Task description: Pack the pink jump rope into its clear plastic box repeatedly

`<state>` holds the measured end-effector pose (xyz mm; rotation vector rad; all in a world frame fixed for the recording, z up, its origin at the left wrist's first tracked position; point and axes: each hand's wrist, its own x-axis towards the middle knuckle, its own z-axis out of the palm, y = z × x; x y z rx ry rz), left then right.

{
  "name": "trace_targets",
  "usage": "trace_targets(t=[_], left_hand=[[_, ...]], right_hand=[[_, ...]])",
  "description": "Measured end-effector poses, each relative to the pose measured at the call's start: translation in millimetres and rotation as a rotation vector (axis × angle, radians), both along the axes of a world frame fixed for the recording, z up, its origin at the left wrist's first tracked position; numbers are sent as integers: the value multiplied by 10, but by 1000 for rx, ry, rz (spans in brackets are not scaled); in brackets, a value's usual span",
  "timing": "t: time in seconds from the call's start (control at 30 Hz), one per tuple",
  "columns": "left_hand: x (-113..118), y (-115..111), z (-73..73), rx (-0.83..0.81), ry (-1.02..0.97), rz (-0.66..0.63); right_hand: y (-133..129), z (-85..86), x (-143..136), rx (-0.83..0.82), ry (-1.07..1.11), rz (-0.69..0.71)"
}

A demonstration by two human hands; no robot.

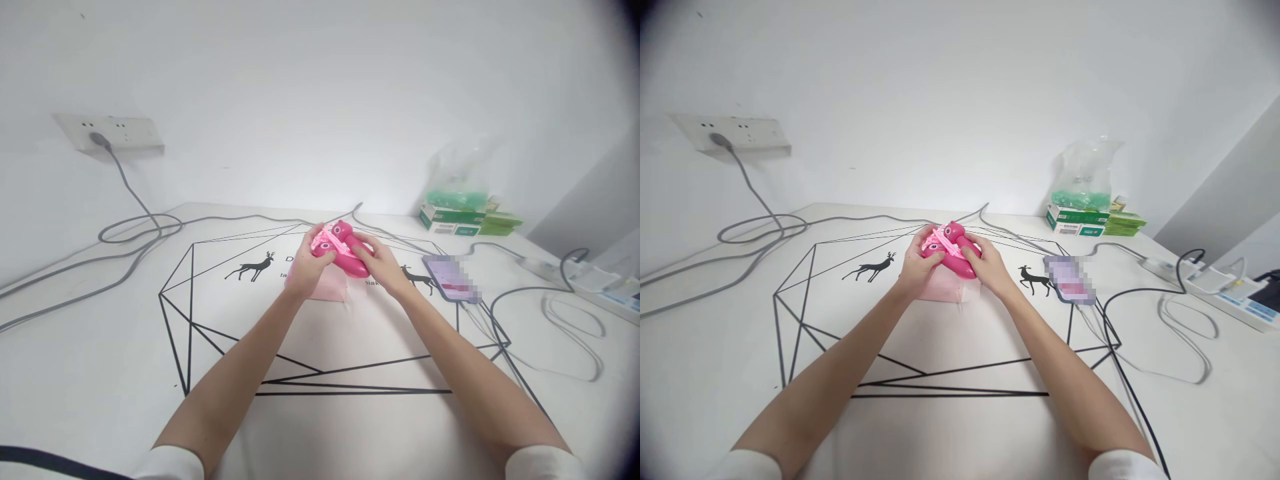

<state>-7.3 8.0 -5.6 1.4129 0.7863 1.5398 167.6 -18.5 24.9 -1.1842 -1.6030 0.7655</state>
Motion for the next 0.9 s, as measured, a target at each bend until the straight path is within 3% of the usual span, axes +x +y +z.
trace_targets(t=[0.27,0.53,0.9], left_hand=[[-87,51,-12,79,-13,-41],[-139,50,35,51,-61,-153],[-160,3,153,98,-53,-255]], right_hand=[[-157,174,-58,-294,288,195],[-143,138,-25,-502,406,304],[-184,97,-58,-630,482,473]])
